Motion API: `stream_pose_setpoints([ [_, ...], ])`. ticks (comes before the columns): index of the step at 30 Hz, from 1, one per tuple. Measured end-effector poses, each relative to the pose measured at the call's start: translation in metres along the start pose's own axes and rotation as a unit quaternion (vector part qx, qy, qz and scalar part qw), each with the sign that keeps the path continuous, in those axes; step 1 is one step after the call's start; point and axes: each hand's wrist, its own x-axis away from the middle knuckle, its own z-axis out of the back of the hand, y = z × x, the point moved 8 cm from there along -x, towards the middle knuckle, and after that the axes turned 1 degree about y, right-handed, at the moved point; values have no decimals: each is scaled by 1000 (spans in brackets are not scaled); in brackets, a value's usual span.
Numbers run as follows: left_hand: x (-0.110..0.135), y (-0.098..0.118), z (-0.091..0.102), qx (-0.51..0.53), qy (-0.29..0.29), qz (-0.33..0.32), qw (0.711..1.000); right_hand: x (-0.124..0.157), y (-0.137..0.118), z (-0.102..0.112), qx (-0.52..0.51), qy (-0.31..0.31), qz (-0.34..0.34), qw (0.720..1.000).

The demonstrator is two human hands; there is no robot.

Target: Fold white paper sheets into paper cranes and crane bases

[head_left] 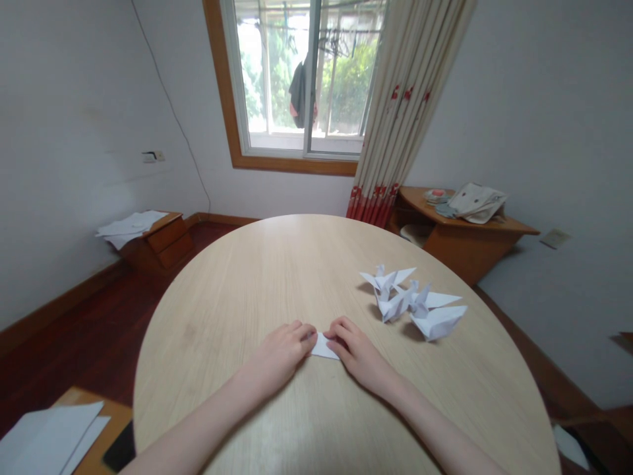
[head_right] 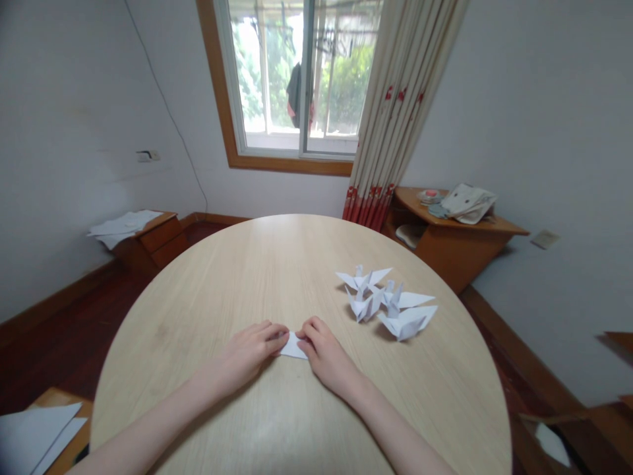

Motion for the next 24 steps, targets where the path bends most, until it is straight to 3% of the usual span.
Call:
stream_pose_setpoints([
  [4,0,-5,-1,-25,-9,44,999,2,-7,4,65,16,54,996],
  [9,0,-6,3,-27,-24,83,996,3,-13,2,108,-7,94,990],
  [18,6,-14,-20,-4,-97,178,979,6,-15,-5,146,-59,109,982],
  [24,9,-6,-20,-35,-118,176,977,6,-16,-5,146,-60,114,981],
])
